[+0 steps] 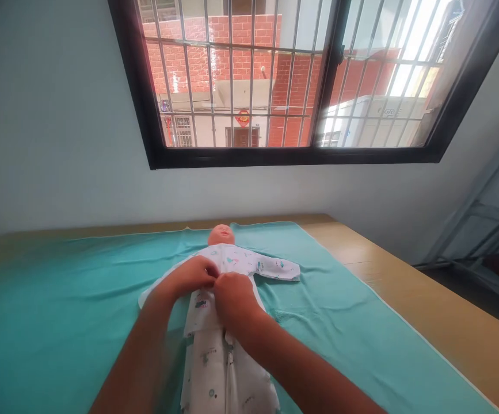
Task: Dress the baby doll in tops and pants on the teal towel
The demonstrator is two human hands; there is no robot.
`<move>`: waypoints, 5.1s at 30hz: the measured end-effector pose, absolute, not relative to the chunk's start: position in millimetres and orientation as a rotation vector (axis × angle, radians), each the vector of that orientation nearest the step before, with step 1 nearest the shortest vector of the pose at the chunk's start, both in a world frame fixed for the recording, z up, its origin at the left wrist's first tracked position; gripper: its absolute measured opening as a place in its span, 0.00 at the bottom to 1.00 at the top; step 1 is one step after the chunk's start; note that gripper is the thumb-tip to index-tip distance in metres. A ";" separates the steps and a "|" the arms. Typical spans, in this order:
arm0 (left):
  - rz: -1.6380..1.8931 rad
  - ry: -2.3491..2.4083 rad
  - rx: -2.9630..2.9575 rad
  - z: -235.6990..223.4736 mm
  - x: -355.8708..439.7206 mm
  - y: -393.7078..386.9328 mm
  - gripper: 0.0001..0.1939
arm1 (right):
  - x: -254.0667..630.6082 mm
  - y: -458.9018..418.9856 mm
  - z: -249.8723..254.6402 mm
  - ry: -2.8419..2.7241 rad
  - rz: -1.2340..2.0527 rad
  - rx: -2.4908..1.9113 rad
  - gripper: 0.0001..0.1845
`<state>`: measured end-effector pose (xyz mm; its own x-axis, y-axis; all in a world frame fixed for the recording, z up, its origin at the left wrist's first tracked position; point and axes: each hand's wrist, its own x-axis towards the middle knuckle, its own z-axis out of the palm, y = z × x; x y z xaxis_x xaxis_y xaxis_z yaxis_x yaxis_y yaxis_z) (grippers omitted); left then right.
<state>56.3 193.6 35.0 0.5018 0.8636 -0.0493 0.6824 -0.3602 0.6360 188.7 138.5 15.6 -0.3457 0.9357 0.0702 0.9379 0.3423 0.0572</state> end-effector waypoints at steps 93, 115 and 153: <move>0.691 1.312 1.860 43.9 86.5 172.7 0.09 | 241.0 192.9 -34.0 -1.606 1.132 -0.990 0.13; 0.670 1.482 2.386 41.0 86.8 167.7 0.12 | 237.9 191.4 -30.5 -1.570 1.135 -0.840 0.12; 1.214 1.568 1.965 -7.5 92.4 206.7 0.07 | 233.0 243.1 5.2 -1.584 1.068 -1.223 0.12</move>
<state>92.4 206.7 -7.5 0.0214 0.9159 0.4008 0.6179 -0.3273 0.7149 233.0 243.1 5.2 -0.1652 0.9792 0.1177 0.2577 0.1581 -0.9532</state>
